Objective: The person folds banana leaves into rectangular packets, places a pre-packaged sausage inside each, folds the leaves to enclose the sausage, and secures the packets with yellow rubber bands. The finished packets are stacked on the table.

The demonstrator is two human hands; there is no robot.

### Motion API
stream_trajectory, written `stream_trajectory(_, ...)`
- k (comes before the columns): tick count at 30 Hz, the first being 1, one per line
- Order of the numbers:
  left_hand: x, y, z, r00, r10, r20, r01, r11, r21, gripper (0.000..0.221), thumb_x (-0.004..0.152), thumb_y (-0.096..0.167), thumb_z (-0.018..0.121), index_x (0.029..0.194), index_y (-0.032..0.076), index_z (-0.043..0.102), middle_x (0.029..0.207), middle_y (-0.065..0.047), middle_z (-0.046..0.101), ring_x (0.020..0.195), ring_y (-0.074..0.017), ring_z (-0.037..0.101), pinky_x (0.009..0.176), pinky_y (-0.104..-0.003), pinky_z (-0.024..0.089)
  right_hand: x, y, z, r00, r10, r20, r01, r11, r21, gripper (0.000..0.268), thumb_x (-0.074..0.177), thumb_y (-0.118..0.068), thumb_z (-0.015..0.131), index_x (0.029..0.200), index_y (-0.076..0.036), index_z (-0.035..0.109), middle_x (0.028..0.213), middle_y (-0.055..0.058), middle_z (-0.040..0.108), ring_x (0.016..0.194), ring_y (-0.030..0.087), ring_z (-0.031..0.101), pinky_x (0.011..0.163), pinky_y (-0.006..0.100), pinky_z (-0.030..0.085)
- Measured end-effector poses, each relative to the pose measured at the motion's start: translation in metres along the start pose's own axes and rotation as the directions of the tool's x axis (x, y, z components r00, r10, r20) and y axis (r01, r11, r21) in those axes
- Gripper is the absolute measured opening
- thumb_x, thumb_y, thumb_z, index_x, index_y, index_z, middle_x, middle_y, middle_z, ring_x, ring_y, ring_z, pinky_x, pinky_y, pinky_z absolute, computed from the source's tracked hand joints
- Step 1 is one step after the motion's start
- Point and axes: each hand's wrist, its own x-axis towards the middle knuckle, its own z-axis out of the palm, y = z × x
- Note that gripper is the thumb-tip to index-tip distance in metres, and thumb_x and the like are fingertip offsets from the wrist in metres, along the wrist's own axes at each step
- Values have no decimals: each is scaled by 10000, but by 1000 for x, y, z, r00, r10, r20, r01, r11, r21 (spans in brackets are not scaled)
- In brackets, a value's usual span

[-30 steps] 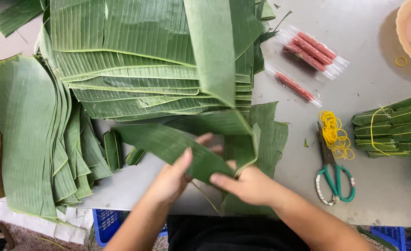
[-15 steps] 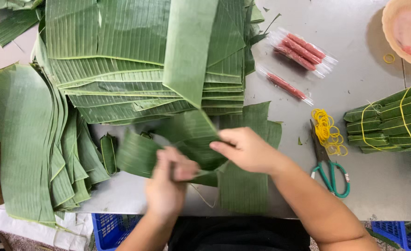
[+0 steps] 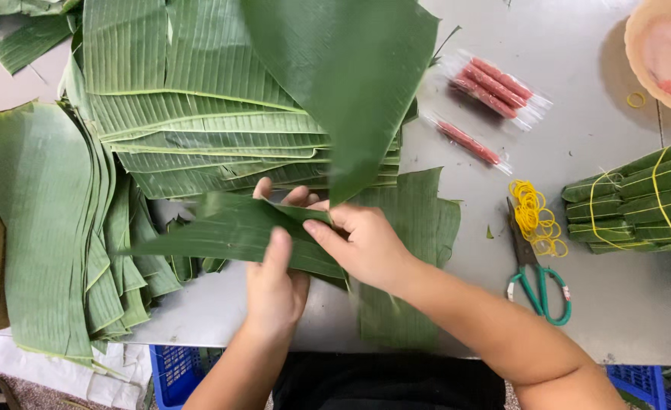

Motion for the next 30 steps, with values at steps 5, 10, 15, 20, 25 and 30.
stream_trajectory(5, 2, -3, -4, 949, 8, -315, -1, 1000, 22, 413, 1082, 204, 521, 1437, -4, 482, 1381, -162, 579, 1253, -291, 578, 1110, -480, 453, 16, 5, -14, 996, 75, 42, -85, 817, 571, 277, 1013, -132, 639, 1287, -92, 628, 1024, -51, 660, 882, 38, 585, 773, 230, 496)
stream_trajectory(10, 10, -3, -14, 871, 82, -484, -88, 996, 10, 391, 1055, 241, 515, 1405, 69, 491, 1331, -90, 592, 1216, -256, 580, 1095, -473, 466, 27, 1, -37, 995, 99, -24, -33, 534, 845, 72, 1067, -91, 632, 1127, -74, 668, 971, -8, 676, 816, 114, 626, 669, 275, 461)
stream_trajectory(15, 46, 37, -21, 845, 48, -533, -138, 982, -130, 481, 1061, 348, 504, 1408, 15, 520, 1358, -132, 626, 1250, -306, 595, 1096, -502, 480, 28, -10, -43, 986, 165, 27, -76, 300, 951, 130, 1052, -149, 582, 1123, -79, 665, 966, 29, 717, 786, 114, 672, 630, 242, 493)
stream_trajectory(20, 26, 17, -4, 962, 48, -268, -62, 997, -46, 460, 952, 360, 553, 1338, 110, 544, 1345, -113, 625, 1238, -239, 612, 1055, -426, 489, 22, -8, -4, 975, 210, 78, -222, 853, 473, 200, 968, -210, 692, 1084, -48, 674, 826, 30, 696, 640, 119, 679, 559, 276, 557)
stream_trajectory(25, 16, 10, -13, 955, 149, -257, -105, 979, 177, 280, 1093, 286, 573, 1222, 39, 597, 1083, -138, 661, 954, -259, 659, 901, -453, 558, 32, -11, -18, 926, 352, -138, -255, 851, 459, 469, 1036, -454, 572, 933, -6, 668, 706, 51, 671, 546, 124, 631, 481, 278, 514)
stream_trajectory(30, 9, 75, -49, 919, 381, -100, -394, 899, -191, 241, 1246, 202, 422, 1105, 81, 574, 772, 18, 545, 642, -94, 522, 639, -262, 433, 51, -22, -69, 929, 216, -301, 54, 725, 687, 402, 1046, -440, 574, 910, -64, 617, 726, 64, 640, 546, 160, 575, 505, 317, 451)
